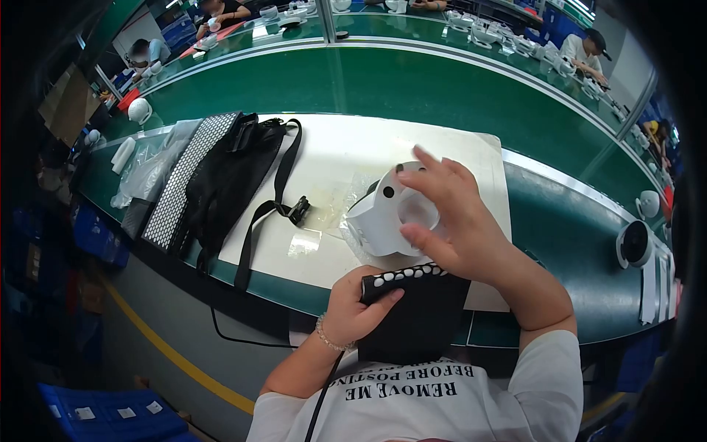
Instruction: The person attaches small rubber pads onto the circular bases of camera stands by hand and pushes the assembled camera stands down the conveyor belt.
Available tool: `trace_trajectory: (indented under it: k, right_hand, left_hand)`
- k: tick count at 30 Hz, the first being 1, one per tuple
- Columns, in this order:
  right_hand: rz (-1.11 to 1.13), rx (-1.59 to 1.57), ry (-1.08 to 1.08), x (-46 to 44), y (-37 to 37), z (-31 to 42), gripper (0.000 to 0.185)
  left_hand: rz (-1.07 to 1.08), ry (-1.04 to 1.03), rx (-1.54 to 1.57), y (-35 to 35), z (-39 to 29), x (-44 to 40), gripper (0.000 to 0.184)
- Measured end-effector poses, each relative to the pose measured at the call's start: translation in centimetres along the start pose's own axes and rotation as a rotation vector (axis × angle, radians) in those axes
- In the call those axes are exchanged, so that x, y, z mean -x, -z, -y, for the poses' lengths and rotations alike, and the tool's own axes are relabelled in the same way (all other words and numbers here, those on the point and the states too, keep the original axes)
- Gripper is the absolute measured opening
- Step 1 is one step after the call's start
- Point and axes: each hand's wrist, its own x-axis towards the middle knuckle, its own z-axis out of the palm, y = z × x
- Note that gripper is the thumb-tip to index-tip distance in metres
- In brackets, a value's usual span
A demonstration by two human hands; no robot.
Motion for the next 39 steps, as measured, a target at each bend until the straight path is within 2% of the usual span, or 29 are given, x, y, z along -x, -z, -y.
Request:
trace_trajectory:
  k: [3, 7, 12, 20, 22, 31, 34, 37, 39]
  right_hand:
    - [-0.083, 0.02, 0.025, 1.1, 0.0, -0.8, 0.024]
    - [0.012, -0.154, -0.09, 2.5, -0.2, -0.2, 0.01]
    - [0.068, -0.226, -0.124, 3.1, -0.8, -0.5, 0.01]
    - [0.069, -0.244, -0.117, 3.2, -1.0, -0.9, 0.017]
    - [0.008, 0.037, 0.075, 3.4, -1.2, -1.4, 0.022]
    - [-0.119, 0.332, 0.33, 4.2, -1.6, -2.2, 0.026]
    - [-0.099, 0.226, 0.209, 3.8, -0.7, -1.4, 0.024]
    - [-0.12, 0.096, 0.132, 4.3, -0.5, -0.6, 0.021]
    - [-0.09, 0.177, 0.193, 4.7, -0.7, 0.1, 0.021]
  left_hand:
    - [0.009, 0.027, 0.004, 0.1, 0.3, 0.2, 0.015]
    - [-0.007, -0.018, 0.022, -0.1, 0.5, 0.2, 0.016]
    - [0.008, -0.055, -0.024, 0.0, 0.3, 0.2, 0.017]
    - [0.001, 0.004, 0.002, 0.0, 0.3, 0.3, 0.017]
    - [0.003, 0.011, -0.007, -0.1, 0.3, 0.3, 0.017]
    - [-0.058, 0.006, -0.005, -0.3, 0.5, 0.1, 0.015]
    - [-0.056, 0.043, -0.059, -0.3, 0.1, 0.0, 0.012]
    - [-0.117, 0.103, 0.039, -0.2, 0.5, 0.1, 0.013]
    - [-0.047, 0.06, -0.094, 0.2, 0.7, 0.2, 0.013]
